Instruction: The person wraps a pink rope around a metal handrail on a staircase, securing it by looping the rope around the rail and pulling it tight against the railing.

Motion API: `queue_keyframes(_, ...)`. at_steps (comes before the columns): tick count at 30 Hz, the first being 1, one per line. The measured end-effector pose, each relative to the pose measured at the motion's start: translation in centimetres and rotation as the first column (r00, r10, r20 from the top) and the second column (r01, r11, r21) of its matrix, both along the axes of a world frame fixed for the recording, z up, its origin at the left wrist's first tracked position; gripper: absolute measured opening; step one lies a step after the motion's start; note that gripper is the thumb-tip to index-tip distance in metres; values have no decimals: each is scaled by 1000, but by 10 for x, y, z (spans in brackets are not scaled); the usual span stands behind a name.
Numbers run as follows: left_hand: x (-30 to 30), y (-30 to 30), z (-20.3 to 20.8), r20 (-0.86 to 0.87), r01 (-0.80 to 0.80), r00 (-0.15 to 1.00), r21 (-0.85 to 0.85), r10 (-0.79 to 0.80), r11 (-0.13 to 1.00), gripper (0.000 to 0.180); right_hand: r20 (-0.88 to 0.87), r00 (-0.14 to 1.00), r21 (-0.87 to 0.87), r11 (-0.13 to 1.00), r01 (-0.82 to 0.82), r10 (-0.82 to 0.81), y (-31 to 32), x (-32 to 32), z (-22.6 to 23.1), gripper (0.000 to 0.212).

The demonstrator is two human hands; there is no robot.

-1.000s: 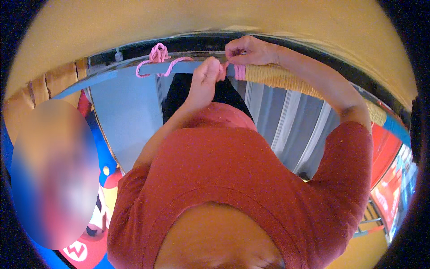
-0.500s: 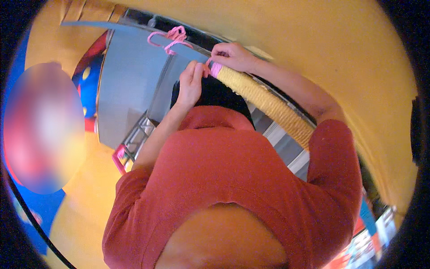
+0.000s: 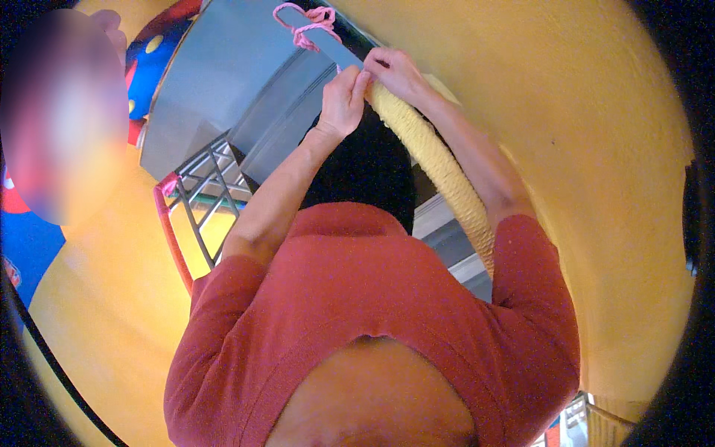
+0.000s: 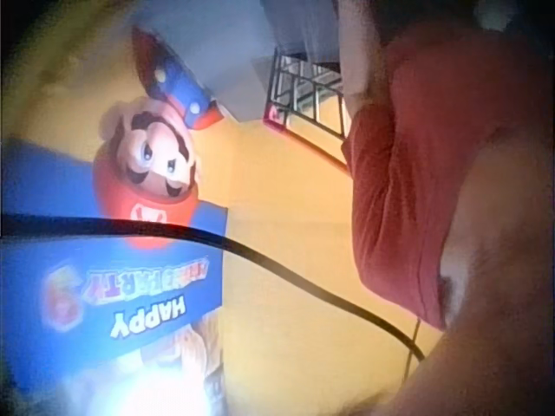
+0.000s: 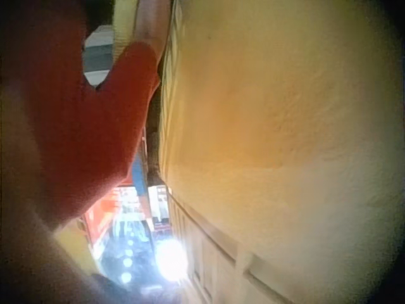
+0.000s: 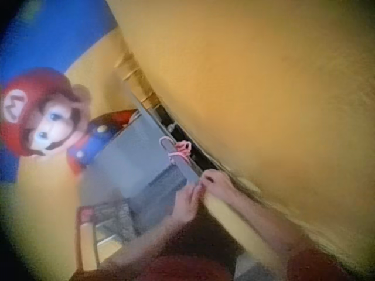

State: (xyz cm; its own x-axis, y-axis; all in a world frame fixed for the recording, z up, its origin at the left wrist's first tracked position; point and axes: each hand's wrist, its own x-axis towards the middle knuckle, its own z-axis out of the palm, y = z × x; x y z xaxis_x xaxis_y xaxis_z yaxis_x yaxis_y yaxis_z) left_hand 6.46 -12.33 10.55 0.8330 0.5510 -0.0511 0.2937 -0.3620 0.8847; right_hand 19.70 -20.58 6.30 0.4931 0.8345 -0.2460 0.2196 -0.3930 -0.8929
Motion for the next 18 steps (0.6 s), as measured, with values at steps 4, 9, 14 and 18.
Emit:
queue_keyframes(4,-3,-1,-5,-45,-71,997,-129,66,989,32,-45,998,-47,998,33,-35,-11,2,0,18)
queue_keyframes(9,-3,6,-12,-1,-200,972,-519,234,831,34,-266,940,-174,969,173,-215,-34,3,-7,17)
queue_keyframes(14,-6,-8,-16,82,-165,983,-7,165,986,35,-811,414,-382,910,159,-413,-43,-1,-28,36)
queue_keyframes(18,-2,-9,-12,18,-273,940,-561,341,781,35,-858,213,-461,883,84,-468,-15,-5,3,45)
